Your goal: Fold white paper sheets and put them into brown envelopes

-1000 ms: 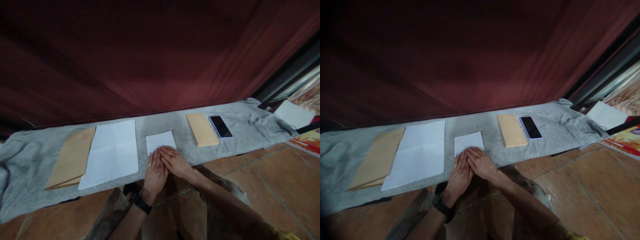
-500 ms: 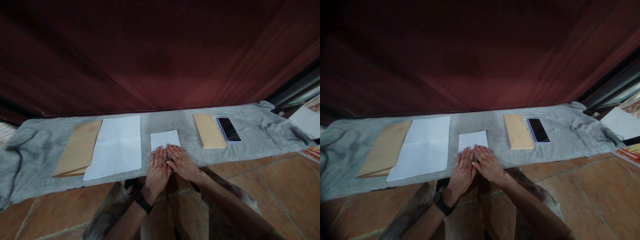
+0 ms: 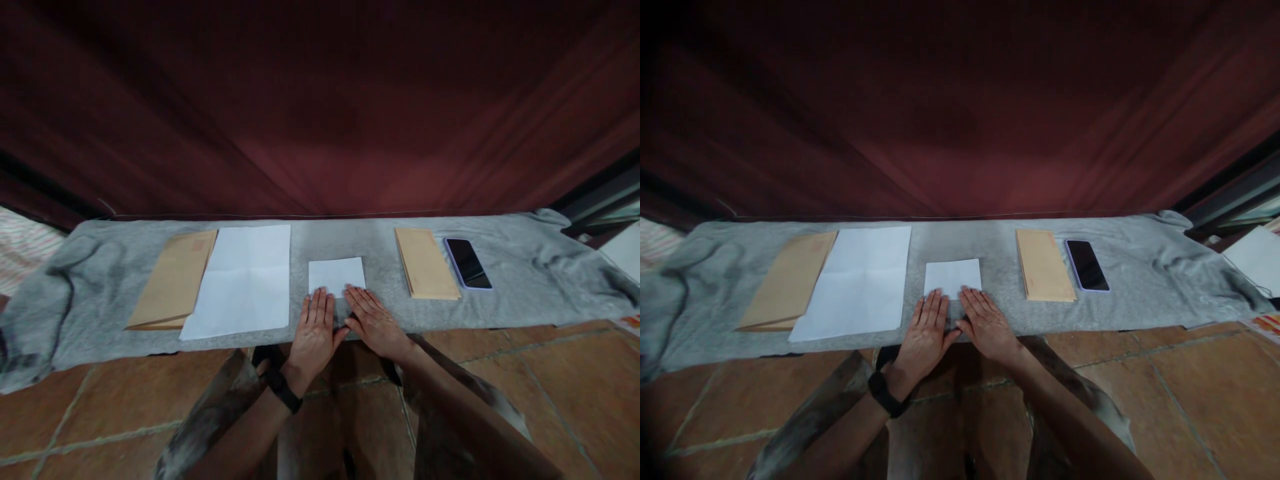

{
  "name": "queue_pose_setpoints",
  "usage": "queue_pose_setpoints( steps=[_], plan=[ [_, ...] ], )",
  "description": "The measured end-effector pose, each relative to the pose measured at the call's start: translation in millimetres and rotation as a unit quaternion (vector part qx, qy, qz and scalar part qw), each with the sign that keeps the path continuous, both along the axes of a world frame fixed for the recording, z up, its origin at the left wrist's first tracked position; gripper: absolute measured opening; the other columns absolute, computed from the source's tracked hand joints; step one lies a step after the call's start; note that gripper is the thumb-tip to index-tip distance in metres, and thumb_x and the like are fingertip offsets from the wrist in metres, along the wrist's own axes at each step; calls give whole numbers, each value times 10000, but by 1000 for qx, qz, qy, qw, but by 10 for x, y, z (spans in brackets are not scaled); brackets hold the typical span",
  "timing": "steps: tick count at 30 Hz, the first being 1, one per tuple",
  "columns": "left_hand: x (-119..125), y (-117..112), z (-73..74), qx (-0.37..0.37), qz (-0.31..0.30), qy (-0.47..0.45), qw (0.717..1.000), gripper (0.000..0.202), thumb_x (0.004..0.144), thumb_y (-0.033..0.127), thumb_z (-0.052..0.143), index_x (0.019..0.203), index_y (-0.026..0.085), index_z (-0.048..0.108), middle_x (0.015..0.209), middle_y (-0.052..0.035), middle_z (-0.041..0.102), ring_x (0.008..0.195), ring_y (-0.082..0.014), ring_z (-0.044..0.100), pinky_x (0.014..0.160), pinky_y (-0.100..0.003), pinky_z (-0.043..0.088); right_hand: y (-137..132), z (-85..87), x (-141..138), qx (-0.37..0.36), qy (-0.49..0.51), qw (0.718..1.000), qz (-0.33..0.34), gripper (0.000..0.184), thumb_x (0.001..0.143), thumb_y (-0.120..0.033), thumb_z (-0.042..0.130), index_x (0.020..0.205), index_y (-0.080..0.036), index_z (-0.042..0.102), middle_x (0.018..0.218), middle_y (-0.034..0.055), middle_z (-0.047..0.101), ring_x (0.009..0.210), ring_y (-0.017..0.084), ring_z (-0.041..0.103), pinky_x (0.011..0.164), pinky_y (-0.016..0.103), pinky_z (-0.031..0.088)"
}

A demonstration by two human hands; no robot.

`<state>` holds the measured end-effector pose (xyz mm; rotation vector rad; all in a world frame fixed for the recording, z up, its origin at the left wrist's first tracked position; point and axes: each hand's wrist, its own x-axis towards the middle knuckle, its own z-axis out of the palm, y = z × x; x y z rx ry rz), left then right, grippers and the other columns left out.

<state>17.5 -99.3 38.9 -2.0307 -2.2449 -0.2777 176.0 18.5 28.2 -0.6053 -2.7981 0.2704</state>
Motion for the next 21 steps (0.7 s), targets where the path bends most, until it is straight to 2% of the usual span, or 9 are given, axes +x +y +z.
queue_pose_setpoints(
  steps=[4,11,21],
  plan=[
    [7,1,4,-5,2,0,1000,802,933,557,500,1510,28,329,1591,-253,320,1526,-318,212,1246,-539,210,23,-3,41,3,-1,1000,1,633,1035,-368,423,1593,-143,228,1610,139,329,1500,238,290,1225,482,284],
    [15,-9,19,-12,16,1,1000,831,924,609,480,1494,17,363,1585,-273,320,1517,-339,231,1236,-537,238,54,-13,93,6,-7,1000,-6,648,1031,-369,436,1597,-148,212,1610,140,329,1497,244,296,1223,496,279],
    [-58,-35,-89,25,19,-4,999,823,928,604,474,1501,22,368,1600,-261,293,1516,-361,226,1232,-559,237,72,37,187,2,-24,999,-30,643,1033,-400,422,1590,-136,238,1616,135,322,1489,271,312,1217,494,292]
  ],
)
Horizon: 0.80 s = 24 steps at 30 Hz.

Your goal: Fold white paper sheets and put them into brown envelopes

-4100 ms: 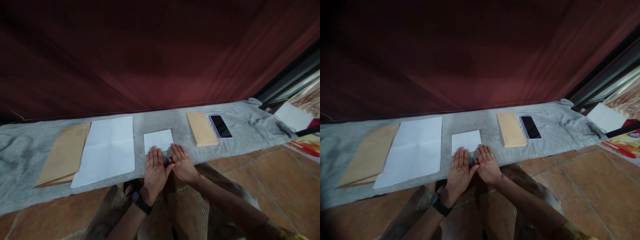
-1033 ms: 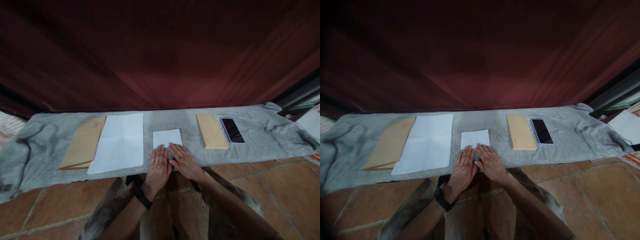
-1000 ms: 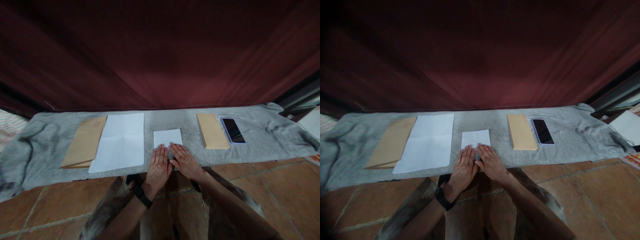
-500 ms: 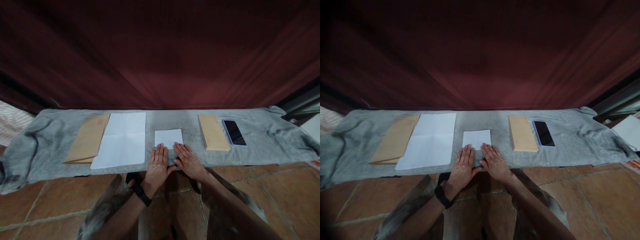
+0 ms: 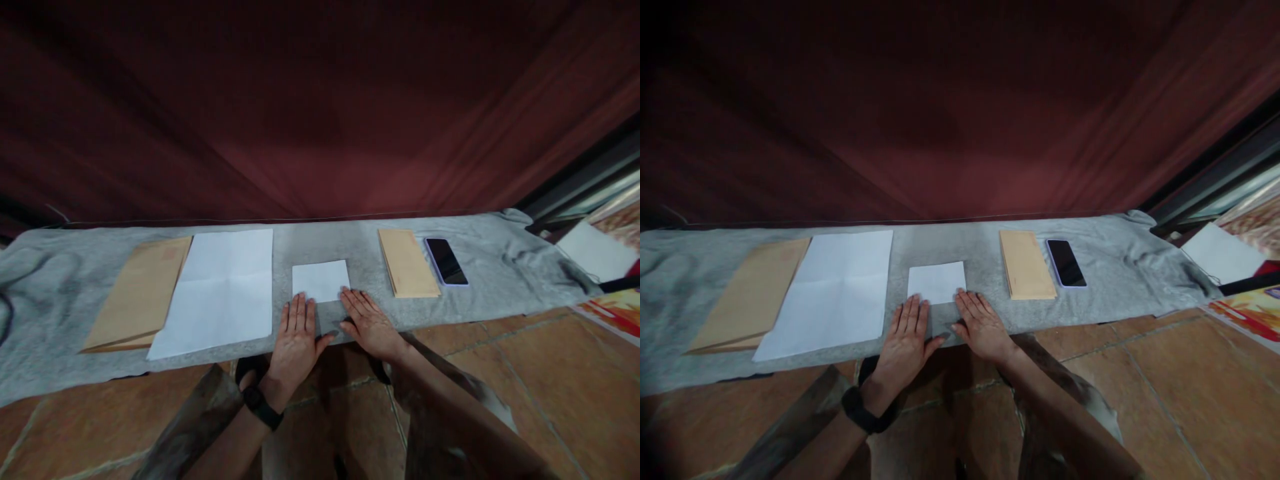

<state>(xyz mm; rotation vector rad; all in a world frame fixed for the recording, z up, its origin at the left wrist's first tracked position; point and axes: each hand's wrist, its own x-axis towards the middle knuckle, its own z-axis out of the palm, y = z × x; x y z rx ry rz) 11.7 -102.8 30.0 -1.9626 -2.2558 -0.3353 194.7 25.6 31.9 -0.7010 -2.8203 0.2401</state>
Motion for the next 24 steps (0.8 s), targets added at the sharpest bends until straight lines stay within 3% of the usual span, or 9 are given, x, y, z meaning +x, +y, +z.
queue_pose_setpoints(
  steps=[13,24],
  plan=[
    [-74,-35,-24,16,-3,18,1000,827,941,616,434,1497,6,372,1587,-262,314,1504,-364,263,1225,-558,249,51,58,61,-6,-14,1000,-4,599,1041,-399,409,1564,-124,308,1607,134,341,1485,271,319,1224,513,271],
    [-128,-55,44,16,-6,17,1000,772,960,569,425,1478,-3,398,1545,-256,401,1475,-362,335,1228,-568,242,38,66,60,-23,-4,1000,-15,607,1037,-403,416,1569,-136,300,1599,149,351,1480,279,332,1224,535,262]
  ],
)
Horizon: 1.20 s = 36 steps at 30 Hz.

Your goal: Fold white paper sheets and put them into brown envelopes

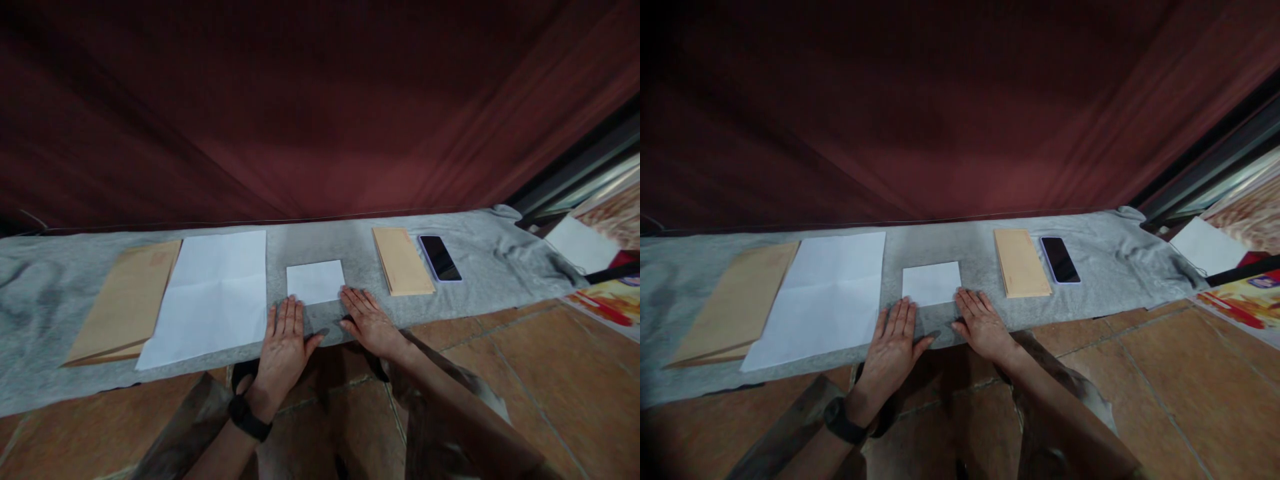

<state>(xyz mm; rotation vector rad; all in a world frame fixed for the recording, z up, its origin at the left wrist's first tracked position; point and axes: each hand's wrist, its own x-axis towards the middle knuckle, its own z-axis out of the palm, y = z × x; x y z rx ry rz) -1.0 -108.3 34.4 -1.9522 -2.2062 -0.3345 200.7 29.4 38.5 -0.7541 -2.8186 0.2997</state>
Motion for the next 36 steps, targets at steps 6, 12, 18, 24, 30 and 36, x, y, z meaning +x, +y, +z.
queue_pose_setpoints(
  steps=[6,12,18,24,30,36],
  plan=[
    [39,61,32,12,-26,-22,999,701,973,503,441,1493,37,383,1564,-210,399,1488,-320,321,1235,-528,265,4,92,-54,-14,7,1000,-14,546,1050,-420,384,1506,-123,428,1558,147,427,1458,283,370,1225,553,248],
    [131,186,29,0,-69,-47,997,665,965,467,480,1488,66,399,1556,-186,427,1481,-292,344,1220,-483,327,-10,183,-231,-37,52,997,-53,468,1057,-393,375,1389,-136,581,1450,140,562,1409,271,446,1221,549,265],
    [155,216,-84,15,-65,-68,995,679,940,320,488,1528,33,306,1539,-225,438,1472,-305,359,1197,-505,365,-197,172,-506,-63,73,995,28,515,1057,-380,372,1480,-103,467,1524,130,480,1442,226,401,1224,438,310],
    [119,181,-113,21,-71,-64,995,698,925,219,431,1561,30,213,1538,-226,438,1481,-288,344,1196,-489,370,-288,96,-571,-47,53,997,34,594,1055,-415,369,1553,-93,328,1582,147,384,1487,227,320,1236,436,285],
    [127,185,-19,-8,-64,-42,997,688,922,252,463,1546,36,269,1565,-202,407,1499,-276,304,1233,-478,305,-236,65,-492,-33,44,998,35,603,1054,-426,371,1553,-91,329,1586,153,372,1495,228,302,1237,438,280],
    [122,163,29,-34,-55,-30,997,669,929,336,485,1506,25,353,1575,-212,376,1504,-287,289,1229,-490,300,-191,21,-435,-25,31,999,37,585,1047,-396,394,1546,-94,346,1594,160,348,1507,225,271,1232,449,285]
  ],
)
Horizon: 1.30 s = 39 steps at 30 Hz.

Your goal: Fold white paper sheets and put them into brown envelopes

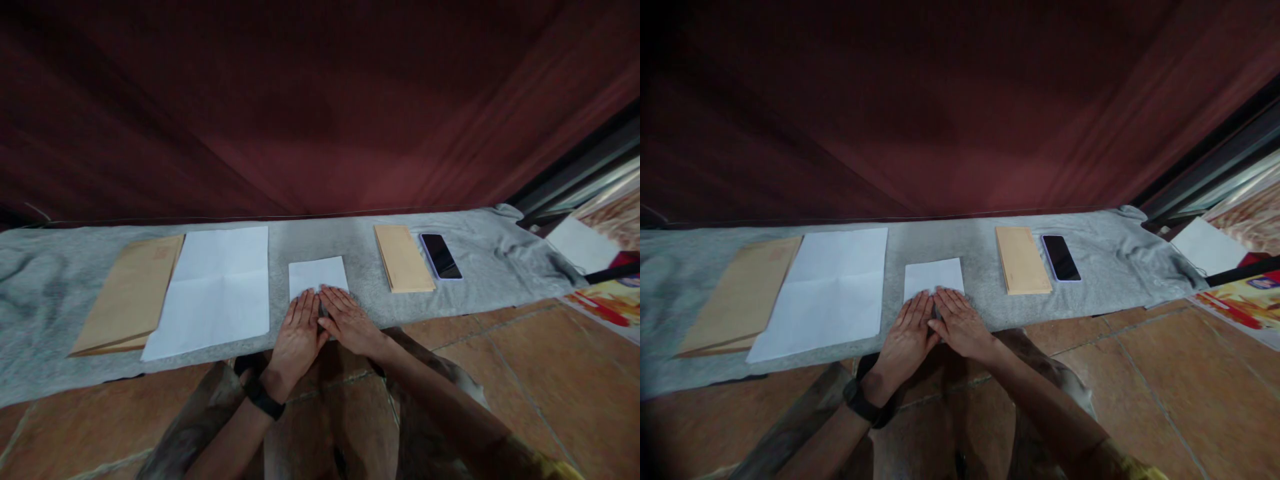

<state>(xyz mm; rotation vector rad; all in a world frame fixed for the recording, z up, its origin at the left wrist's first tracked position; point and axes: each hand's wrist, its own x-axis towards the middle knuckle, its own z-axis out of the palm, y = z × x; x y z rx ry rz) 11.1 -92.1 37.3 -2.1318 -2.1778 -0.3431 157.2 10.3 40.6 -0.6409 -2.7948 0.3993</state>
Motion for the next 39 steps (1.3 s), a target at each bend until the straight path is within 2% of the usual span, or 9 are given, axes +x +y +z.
queue_pose_setpoints(
  steps=[4,10,14,24,32,36,39],
  plan=[
    [-19,-17,13,-4,0,-2,1000,663,928,362,503,1488,26,389,1576,-216,371,1502,-299,292,1227,-494,301,20,-9,30,-6,-5,1000,5,574,1045,-381,396,1546,-105,350,1600,157,335,1508,228,269,1229,461,289],
    [-40,-45,17,9,8,-1,1000,709,954,499,472,1469,16,417,1563,-230,389,1496,-309,306,1230,-493,287,82,-14,125,-13,-16,1000,-4,583,1045,-392,397,1552,-111,337,1610,153,319,1506,245,275,1227,473,287],
    [-53,-70,20,10,15,6,1000,712,955,517,473,1471,30,418,1565,-223,391,1488,-313,324,1223,-497,293,153,-28,227,-13,-19,1000,-7,593,1047,-407,388,1548,-94,341,1609,161,323,1504,251,278,1230,480,280],
    [-52,-87,21,3,27,11,1000,731,954,523,475,1499,45,382,1577,-217,364,1490,-319,315,1216,-513,305,290,37,367,-29,-9,998,-47,573,1057,-449,359,1545,-150,366,1591,152,367,1492,263,307,1210,524,308],
    [-79,-83,-1,20,23,-7,1000,724,956,521,471,1507,62,371,1568,-212,392,1488,-315,321,1210,-512,320,440,35,284,-29,24,997,-69,503,1038,-403,421,1482,-174,479,1545,144,448,1455,288,369,1184,545,337],
    [-86,-75,-4,20,20,-8,1000,714,961,519,456,1494,49,388,1560,-221,401,1481,-321,335,1206,-511,329,671,9,166,-54,54,989,-128,469,1016,-296,430,1463,-172,504,1503,140,499,1391,270,450,1151,493,394],
    [-91,-69,-6,20,17,-13,1000,709,965,520,446,1485,40,397,1557,-231,400,1478,-327,340,1198,-516,343,845,-5,29,-68,70,982,-161,463,1004,-275,431,1444,-169,530,1469,134,537,1362,259,477,1146,463,401]
  ],
)
